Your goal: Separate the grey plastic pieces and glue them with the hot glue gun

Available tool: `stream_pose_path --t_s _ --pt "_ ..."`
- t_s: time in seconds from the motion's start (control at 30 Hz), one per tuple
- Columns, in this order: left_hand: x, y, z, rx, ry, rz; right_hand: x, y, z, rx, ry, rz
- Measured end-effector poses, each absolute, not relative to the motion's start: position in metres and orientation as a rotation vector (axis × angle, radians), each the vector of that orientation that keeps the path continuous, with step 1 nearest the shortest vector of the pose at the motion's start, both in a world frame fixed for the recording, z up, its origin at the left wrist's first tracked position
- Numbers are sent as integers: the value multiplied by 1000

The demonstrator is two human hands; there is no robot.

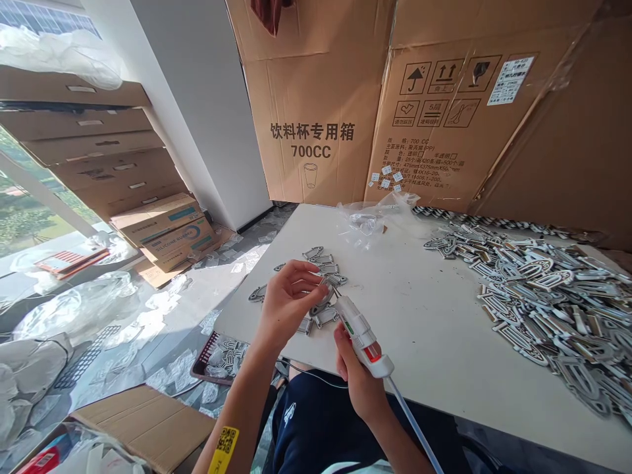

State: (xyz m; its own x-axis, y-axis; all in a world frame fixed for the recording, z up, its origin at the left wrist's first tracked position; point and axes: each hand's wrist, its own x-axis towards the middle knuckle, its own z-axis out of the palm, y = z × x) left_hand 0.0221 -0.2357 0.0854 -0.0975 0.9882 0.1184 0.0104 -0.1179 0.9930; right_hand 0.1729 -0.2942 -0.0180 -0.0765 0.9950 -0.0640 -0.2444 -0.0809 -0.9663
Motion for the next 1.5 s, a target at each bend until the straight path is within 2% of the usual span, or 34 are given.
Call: stream_pose_path --t_s 1.5 --pt "20 -236 84 1257 1186 1343 164 -293 -25 -1128 -983 1229"
